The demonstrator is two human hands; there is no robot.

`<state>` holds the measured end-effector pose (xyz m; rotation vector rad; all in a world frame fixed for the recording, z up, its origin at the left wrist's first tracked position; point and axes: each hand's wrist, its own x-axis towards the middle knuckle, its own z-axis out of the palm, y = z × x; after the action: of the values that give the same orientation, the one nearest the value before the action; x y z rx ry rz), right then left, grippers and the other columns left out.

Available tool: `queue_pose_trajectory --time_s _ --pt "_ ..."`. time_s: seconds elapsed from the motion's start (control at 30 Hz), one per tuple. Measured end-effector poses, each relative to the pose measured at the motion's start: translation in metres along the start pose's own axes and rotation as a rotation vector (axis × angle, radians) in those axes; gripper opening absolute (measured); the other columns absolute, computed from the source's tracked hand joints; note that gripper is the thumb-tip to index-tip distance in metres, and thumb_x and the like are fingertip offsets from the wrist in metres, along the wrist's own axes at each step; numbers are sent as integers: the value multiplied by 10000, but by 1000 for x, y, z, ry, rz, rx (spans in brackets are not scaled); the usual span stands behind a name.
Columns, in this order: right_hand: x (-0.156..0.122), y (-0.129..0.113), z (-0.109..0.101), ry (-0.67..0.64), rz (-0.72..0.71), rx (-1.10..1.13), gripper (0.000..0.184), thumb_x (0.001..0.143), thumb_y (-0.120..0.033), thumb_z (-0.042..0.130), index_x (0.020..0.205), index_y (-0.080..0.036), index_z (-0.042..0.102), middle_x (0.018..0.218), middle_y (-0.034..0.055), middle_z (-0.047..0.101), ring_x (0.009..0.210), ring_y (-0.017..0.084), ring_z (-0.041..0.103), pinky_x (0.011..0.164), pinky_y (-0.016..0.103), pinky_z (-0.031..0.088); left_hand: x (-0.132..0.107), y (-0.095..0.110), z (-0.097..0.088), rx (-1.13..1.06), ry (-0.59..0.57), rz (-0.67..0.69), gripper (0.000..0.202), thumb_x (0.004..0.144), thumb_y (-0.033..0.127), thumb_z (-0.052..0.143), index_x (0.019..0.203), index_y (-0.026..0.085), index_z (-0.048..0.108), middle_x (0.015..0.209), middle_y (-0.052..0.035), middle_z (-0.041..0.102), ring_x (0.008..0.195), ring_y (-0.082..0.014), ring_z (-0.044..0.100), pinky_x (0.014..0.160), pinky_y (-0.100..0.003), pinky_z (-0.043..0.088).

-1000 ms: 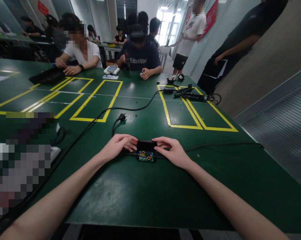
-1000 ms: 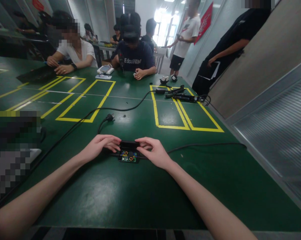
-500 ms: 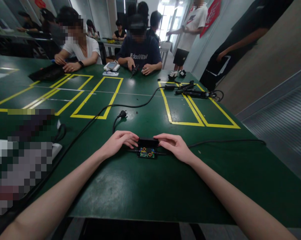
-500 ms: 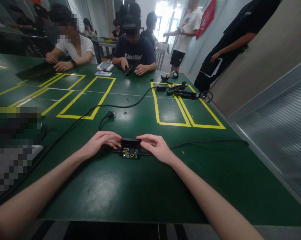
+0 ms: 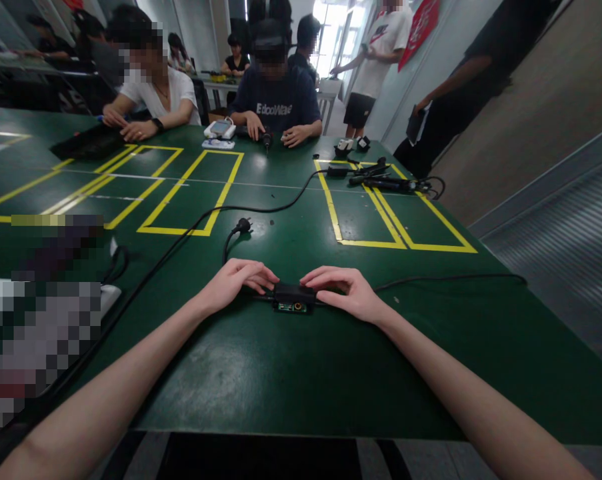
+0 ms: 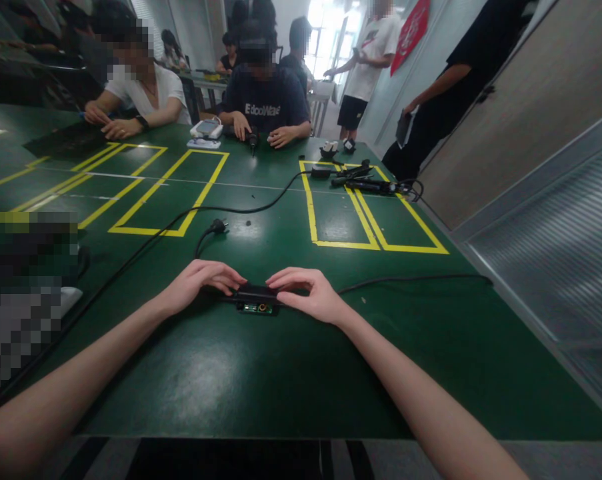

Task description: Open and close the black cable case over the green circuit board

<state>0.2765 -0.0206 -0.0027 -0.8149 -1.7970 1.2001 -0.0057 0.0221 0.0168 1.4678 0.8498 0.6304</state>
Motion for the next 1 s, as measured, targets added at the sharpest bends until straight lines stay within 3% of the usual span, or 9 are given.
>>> queue_pose_trajectory --time_s 0.27,0.53,0.67,0.8,1.0 --pt "0 -2 4 -69 -43 -187 363 803 -318 849 1139 -204 772 1132 91 762 1004 216 727 863 354 619 0 0 0 12 -17 5 455 907 523 606 922 106 786 944 -139 800 871 -241 754 774 -321 589" --pt "-1 -1 7 -58 -180 -381 305 849 -282 805 1137 -201 748 1102 98 773 1003 225 743 913 374 598 -1 -1 2 104 -12 45 405 923 473 586 930 112 770 922 -123 790 855 -226 743 743 -298 585" --pt "0 -1 9 -61 -282 -519 287 878 -266 756 1157 -202 732 1093 108 778 1003 231 745 896 378 608 -5 -3 6 330 26 175 338 915 424 611 942 132 777 869 -84 788 778 -192 716 714 -279 563" --pt "0 -4 11 -82 -368 -661 271 894 -247 711 1161 -201 723 1085 117 775 973 242 747 846 382 621 -9 -5 11 603 16 357 289 820 389 758 1009 172 778 900 -56 781 746 -166 681 737 -274 535" --pt "0 -4 14 -58 -442 -719 300 909 -251 679 1205 -218 709 1069 111 779 925 240 752 802 377 621 -9 -8 10 695 -9 435 343 796 386 809 1062 177 758 954 -65 763 842 -194 698 771 -290 524"
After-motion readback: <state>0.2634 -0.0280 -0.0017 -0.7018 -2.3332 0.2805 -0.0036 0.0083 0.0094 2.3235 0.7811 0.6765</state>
